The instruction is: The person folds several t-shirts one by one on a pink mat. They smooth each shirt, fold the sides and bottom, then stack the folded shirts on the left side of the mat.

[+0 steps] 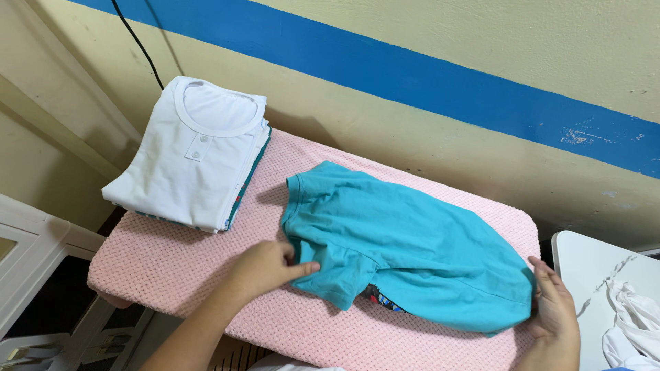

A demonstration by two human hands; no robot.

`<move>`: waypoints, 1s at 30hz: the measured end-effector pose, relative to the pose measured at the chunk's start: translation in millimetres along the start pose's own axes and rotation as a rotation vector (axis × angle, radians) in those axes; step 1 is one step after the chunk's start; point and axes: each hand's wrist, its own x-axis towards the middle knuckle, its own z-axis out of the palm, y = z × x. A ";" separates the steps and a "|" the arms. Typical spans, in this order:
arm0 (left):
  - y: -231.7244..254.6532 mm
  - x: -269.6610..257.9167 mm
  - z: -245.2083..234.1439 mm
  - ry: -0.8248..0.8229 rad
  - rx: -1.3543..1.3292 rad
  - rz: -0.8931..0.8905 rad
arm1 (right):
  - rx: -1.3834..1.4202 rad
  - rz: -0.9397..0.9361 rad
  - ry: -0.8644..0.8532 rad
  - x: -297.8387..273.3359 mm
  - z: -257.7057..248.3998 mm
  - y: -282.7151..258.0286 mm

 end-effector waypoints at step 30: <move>62.3 -46.7 -220.3 0.270 -1.300 1.227 | 0.061 -0.858 -0.242 -60.0 -49.2 -176.1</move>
